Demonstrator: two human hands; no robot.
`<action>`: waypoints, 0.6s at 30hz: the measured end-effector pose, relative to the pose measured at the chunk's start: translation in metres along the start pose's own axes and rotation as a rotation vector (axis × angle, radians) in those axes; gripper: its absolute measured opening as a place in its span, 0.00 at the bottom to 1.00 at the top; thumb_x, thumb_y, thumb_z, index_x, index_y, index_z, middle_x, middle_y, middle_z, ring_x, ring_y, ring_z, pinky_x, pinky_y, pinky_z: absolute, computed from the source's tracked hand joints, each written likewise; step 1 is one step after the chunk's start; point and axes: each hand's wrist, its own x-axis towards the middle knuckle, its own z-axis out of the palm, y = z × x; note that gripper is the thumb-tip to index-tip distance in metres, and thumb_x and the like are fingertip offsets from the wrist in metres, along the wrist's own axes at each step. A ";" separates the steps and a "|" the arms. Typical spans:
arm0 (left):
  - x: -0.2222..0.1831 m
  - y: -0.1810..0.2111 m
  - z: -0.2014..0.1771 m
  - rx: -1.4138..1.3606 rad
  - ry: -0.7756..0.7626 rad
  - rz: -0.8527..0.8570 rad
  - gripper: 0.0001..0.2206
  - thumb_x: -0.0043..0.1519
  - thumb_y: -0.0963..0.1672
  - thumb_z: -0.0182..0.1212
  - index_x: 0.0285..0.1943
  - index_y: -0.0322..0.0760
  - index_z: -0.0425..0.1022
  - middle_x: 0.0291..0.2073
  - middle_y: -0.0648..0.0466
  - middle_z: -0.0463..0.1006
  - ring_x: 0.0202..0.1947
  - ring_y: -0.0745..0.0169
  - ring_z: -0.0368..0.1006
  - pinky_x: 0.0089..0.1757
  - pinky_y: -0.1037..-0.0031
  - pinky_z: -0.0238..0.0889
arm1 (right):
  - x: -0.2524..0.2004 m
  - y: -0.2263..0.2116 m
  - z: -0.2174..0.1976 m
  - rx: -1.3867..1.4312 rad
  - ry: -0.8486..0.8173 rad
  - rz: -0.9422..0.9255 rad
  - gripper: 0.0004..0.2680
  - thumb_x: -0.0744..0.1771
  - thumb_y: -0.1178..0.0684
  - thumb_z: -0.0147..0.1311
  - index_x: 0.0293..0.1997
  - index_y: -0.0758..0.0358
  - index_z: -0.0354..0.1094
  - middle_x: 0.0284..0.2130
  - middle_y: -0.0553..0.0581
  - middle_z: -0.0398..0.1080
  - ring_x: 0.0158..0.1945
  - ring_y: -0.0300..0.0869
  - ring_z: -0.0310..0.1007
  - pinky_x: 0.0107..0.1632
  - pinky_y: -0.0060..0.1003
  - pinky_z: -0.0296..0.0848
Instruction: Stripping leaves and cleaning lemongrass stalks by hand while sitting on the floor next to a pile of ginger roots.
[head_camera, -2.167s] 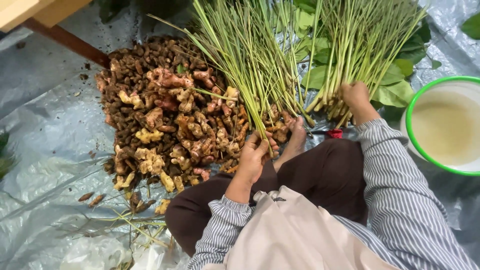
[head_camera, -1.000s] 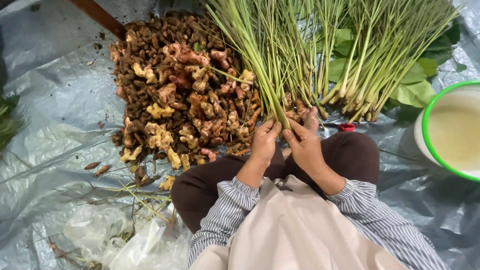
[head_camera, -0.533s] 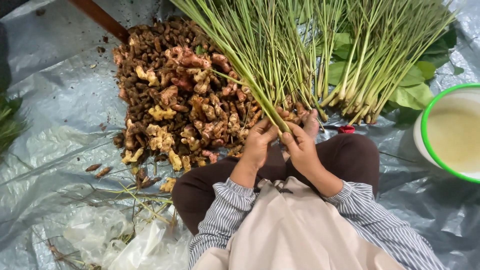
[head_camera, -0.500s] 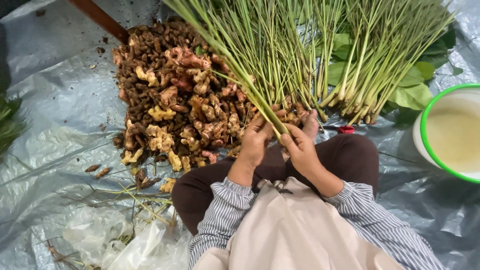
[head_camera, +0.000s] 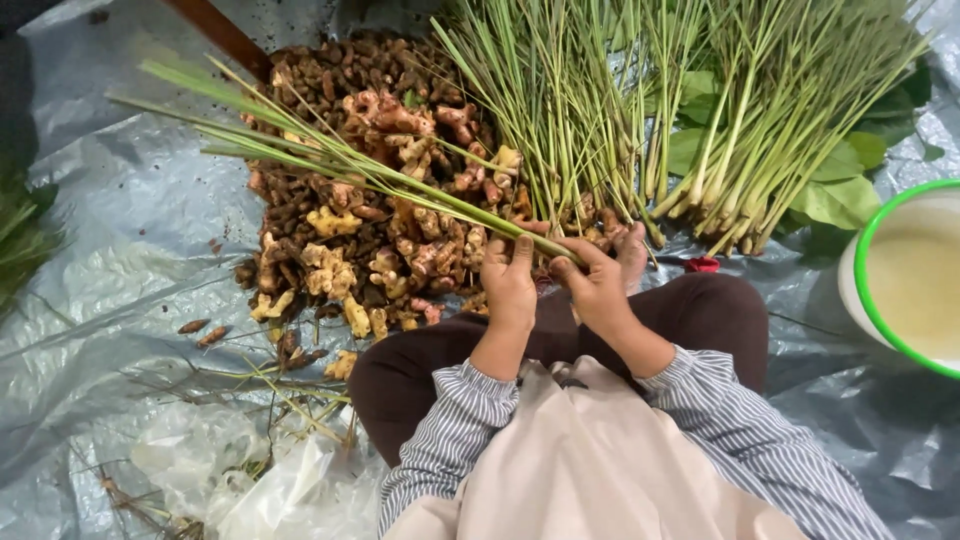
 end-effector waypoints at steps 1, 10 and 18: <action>0.002 -0.009 -0.015 0.004 0.004 -0.004 0.07 0.62 0.42 0.48 0.41 0.31 0.68 0.35 0.46 0.76 0.45 0.60 0.69 0.51 0.68 0.59 | 0.003 0.002 -0.006 0.002 -0.003 0.006 0.09 0.63 0.59 0.53 0.47 0.64 0.69 0.28 0.58 0.70 0.33 0.37 0.68 0.36 0.33 0.71; -0.006 0.044 -0.038 1.272 -0.197 1.120 0.10 0.56 0.49 0.58 0.44 0.48 0.75 0.37 0.59 0.75 0.42 0.65 0.69 0.47 0.71 0.59 | 0.013 -0.028 -0.035 -0.168 -0.280 -0.031 0.09 0.62 0.60 0.52 0.45 0.65 0.69 0.29 0.62 0.71 0.37 0.46 0.70 0.38 0.42 0.70; -0.006 0.042 -0.052 1.534 -0.435 1.096 0.15 0.59 0.41 0.50 0.54 0.47 0.70 0.24 0.56 0.68 0.19 0.68 0.63 0.21 0.83 0.57 | 0.022 -0.026 -0.035 -0.163 -0.391 -0.198 0.11 0.61 0.51 0.54 0.44 0.63 0.70 0.32 0.62 0.72 0.39 0.50 0.71 0.39 0.40 0.70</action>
